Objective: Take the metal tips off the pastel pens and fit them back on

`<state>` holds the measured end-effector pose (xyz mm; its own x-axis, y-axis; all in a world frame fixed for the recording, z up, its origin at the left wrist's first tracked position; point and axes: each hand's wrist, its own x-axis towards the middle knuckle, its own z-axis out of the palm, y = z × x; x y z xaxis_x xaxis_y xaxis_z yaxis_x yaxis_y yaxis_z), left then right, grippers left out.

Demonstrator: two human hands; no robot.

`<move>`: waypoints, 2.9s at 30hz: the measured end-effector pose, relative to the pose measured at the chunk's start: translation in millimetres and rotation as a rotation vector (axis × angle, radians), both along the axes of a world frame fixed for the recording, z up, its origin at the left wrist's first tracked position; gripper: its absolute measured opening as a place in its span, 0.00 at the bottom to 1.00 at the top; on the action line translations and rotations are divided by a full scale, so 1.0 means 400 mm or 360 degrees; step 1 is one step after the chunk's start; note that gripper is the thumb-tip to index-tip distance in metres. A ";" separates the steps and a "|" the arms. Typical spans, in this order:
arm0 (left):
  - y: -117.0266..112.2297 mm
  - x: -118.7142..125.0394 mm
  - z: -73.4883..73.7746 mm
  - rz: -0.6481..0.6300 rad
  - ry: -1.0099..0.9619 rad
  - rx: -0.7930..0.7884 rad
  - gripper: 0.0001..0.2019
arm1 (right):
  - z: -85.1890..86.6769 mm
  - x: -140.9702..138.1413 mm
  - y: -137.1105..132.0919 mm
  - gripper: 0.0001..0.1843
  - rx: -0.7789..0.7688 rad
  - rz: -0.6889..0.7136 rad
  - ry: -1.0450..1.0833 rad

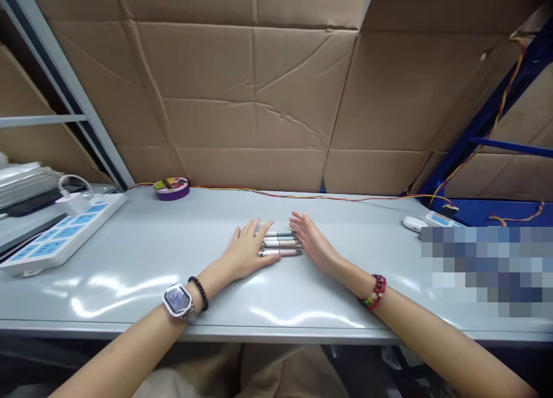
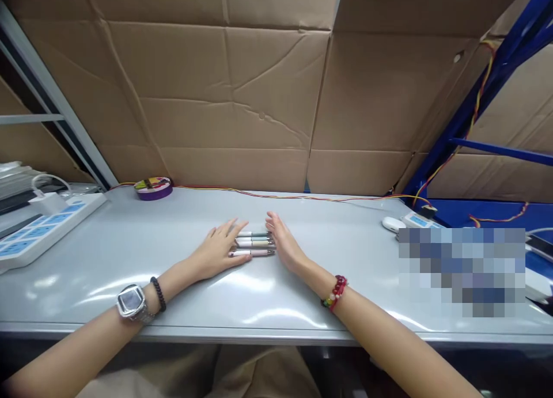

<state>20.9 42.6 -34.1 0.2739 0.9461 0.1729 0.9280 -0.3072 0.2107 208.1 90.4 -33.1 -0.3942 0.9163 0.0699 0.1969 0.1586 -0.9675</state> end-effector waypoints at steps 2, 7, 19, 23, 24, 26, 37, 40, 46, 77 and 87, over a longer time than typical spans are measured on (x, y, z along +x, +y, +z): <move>0.004 -0.009 0.016 -0.0077 -0.0005 0.0038 0.40 | 0.010 0.023 0.009 0.29 0.0191 -0.0004 -0.0135; 0.003 -0.021 0.066 -0.0438 0.0116 0.0289 0.19 | 0.049 0.092 0.023 0.12 0.0541 0.0167 -0.0585; -0.001 0.024 0.050 -0.0363 -0.0059 0.0225 0.06 | 0.048 0.087 -0.008 0.16 0.0757 0.0371 -0.0897; -0.022 0.051 0.054 -0.0210 -0.0339 0.0116 0.12 | 0.058 0.082 -0.013 0.22 0.0798 0.0074 -0.0800; -0.029 0.061 0.054 -0.0179 -0.0404 0.0093 0.13 | 0.059 0.082 -0.014 0.23 0.0796 0.0021 -0.0771; -0.039 0.077 0.054 -0.0153 -0.0516 0.0051 0.14 | 0.064 0.084 -0.014 0.23 0.0783 -0.0032 -0.0713; -0.022 0.067 0.053 -0.0202 -0.0760 -0.0169 0.17 | 0.082 0.095 -0.006 0.15 0.0652 0.0187 -0.0526; -0.023 0.071 0.051 -0.0203 -0.0757 -0.0183 0.16 | 0.071 0.090 -0.004 0.25 0.0597 0.0197 -0.0543; -0.019 0.065 0.054 -0.0158 -0.0737 -0.0163 0.16 | 0.077 0.093 -0.005 0.14 0.0562 0.0309 -0.0362; -0.019 0.064 0.046 -0.0255 -0.0602 -0.0033 0.20 | 0.086 0.097 -0.004 0.10 0.0624 0.0248 -0.0181; -0.028 0.064 0.050 -0.0358 -0.0613 0.0066 0.18 | 0.085 0.096 -0.012 0.12 0.0632 0.0283 -0.0137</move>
